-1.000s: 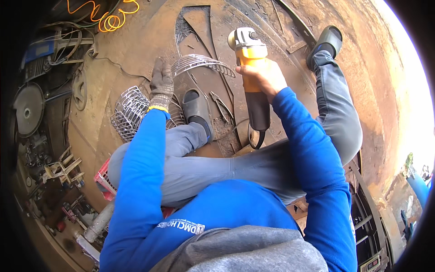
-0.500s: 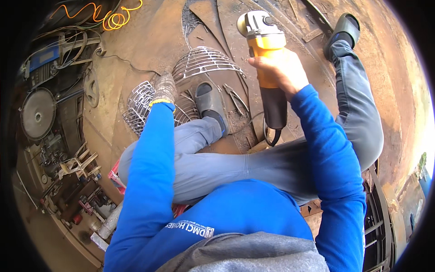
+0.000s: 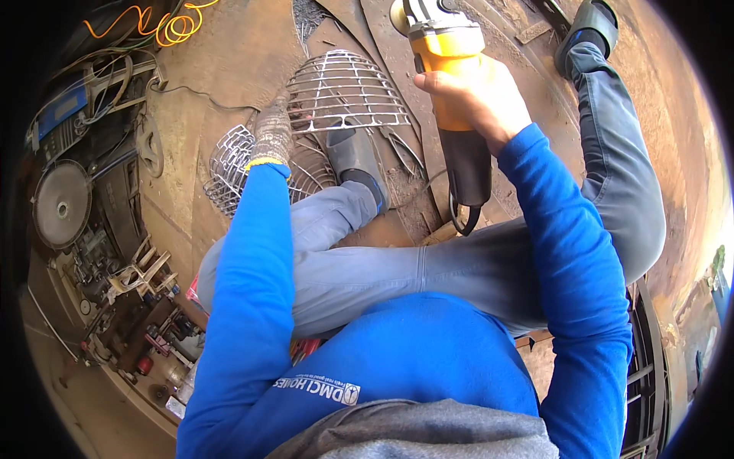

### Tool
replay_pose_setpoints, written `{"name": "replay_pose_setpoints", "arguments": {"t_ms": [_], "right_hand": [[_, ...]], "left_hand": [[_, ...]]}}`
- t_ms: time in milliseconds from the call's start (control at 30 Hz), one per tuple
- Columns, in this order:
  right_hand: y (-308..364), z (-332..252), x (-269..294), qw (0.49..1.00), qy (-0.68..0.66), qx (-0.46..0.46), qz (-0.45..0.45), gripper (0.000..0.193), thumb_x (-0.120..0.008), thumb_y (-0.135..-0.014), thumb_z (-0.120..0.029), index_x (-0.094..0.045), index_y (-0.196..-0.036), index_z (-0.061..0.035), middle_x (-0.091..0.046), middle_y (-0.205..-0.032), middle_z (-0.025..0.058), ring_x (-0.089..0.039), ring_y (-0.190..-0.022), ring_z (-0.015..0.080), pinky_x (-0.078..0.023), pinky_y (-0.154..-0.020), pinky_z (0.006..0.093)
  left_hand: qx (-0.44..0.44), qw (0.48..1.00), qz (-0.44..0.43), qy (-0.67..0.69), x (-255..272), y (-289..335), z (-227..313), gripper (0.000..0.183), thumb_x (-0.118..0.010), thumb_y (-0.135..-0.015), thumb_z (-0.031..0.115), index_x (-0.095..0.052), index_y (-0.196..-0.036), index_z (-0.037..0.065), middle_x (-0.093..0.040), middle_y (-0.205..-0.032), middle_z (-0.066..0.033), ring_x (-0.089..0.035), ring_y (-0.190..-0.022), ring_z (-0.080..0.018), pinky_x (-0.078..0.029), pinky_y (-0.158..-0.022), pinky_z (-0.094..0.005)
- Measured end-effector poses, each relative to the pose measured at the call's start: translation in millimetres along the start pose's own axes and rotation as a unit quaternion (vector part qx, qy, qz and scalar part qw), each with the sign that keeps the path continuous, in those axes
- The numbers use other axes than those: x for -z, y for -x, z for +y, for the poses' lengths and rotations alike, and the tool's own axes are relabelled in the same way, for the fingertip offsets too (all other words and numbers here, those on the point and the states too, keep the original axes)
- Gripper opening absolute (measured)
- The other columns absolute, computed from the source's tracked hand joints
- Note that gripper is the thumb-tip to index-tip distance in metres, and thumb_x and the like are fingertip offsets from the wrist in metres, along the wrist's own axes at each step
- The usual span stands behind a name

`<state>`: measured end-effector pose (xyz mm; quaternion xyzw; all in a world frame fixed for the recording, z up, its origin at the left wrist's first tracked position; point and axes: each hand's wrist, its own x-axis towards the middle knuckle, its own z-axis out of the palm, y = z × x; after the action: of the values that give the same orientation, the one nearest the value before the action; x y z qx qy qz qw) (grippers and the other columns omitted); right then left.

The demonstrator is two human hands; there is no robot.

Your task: The person holds a metal wire cage and uses a power grinder to smooth the edges and joints while sitting on a workshop floor.

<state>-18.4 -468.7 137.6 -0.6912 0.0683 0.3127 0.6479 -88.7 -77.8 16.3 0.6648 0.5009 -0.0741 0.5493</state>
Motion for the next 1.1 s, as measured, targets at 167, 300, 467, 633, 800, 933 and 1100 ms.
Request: {"name": "replay_pose_setpoints", "arguments": {"t_ms": [167,300,467,633,800,933,1100], "right_hand": [[2.4,-2.7,-1.2,1.0,-0.01,0.015,0.005,0.046,-0.085,-0.082,-0.037,-0.071,-0.109,-0.0027,-0.072,-0.094,0.0056,-0.066,-0.082,0.0139,-0.054,-0.078,0.0313],[2.7,-2.5,-0.9,1.0,0.003,-0.001,-0.002,0.047,-0.085,-0.081,-0.037,-0.071,-0.111,-0.0029,-0.072,-0.095,0.0062,-0.067,-0.083,0.0146,-0.054,-0.078,0.0313],[1.5,-1.0,0.5,1.0,0.012,0.001,-0.013,0.044,-0.085,-0.083,-0.035,-0.068,-0.109,-0.0041,-0.07,-0.094,0.0038,-0.067,-0.083,0.0134,-0.055,-0.08,0.0302],[0.1,0.7,2.6,0.998,0.05,0.02,-0.017,0.046,-0.085,-0.083,-0.038,-0.068,-0.109,-0.0044,-0.07,-0.093,0.0043,-0.067,-0.083,0.0137,-0.054,-0.079,0.0298],[-3.5,6.7,2.7,0.998,0.056,0.037,-0.017,0.046,-0.085,-0.082,-0.038,-0.07,-0.109,-0.0043,-0.07,-0.092,0.0043,-0.066,-0.082,0.0135,-0.054,-0.078,0.0298],[-5.2,9.3,2.7,0.996,0.074,0.05,-0.015,0.046,-0.085,-0.081,-0.038,-0.072,-0.109,-0.0045,-0.071,-0.092,0.004,-0.065,-0.081,0.0128,-0.054,-0.077,0.0297],[-6.1,10.9,3.3,0.995,0.079,0.05,-0.025,0.043,-0.085,-0.082,-0.036,-0.072,-0.11,-0.005,-0.07,-0.092,0.0032,-0.064,-0.08,0.0124,-0.054,-0.077,0.0295]], "left_hand": [[-0.047,0.994,0.021,-0.097,10.4,-21.0,-8.3,0.052,-0.067,-0.099,0.043,-0.069,-0.123,-0.002,-0.074,-0.104,-0.013,-0.068,-0.084,-0.0234,-0.054,-0.078,-0.037],[-0.052,0.998,0.007,-0.039,10.8,-19.8,-12.7,0.052,-0.066,-0.1,0.043,-0.071,-0.122,-0.003,-0.075,-0.103,-0.011,-0.067,-0.085,-0.0211,-0.053,-0.079,-0.036],[-0.04,0.997,0.013,-0.059,6.4,-10.5,-0.6,0.048,-0.066,-0.099,0.043,-0.073,-0.12,0.0,-0.075,-0.098,-0.0096,-0.068,-0.076,-0.0189,-0.054,-0.069,-0.0352],[0.018,0.998,0.034,-0.039,3.8,1.7,8.2,0.044,-0.064,-0.1,0.042,-0.072,-0.122,0.005,-0.074,-0.098,-0.0087,-0.07,-0.072,-0.0206,-0.059,-0.06,-0.0382],[0.03,0.998,0.031,-0.055,5.3,-2.7,7.9,0.049,-0.062,-0.1,0.046,-0.07,-0.125,0.004,-0.074,-0.105,-0.0106,-0.071,-0.082,-0.0224,-0.058,-0.067,-0.0412],[0.0,0.992,0.033,-0.122,9.3,-6.8,8.0,0.057,-0.06,-0.1,0.052,-0.069,-0.129,0.003,-0.074,-0.109,-0.0118,-0.07,-0.089,-0.0225,-0.056,-0.077,-0.039],[-0.002,0.99,0.031,-0.138,10.1,-5.9,7.0,0.058,-0.056,-0.101,0.053,-0.07,-0.128,0.003,-0.075,-0.1,-0.0109,-0.069,-0.082,-0.0218,-0.055,-0.073,-0.0394]]}}
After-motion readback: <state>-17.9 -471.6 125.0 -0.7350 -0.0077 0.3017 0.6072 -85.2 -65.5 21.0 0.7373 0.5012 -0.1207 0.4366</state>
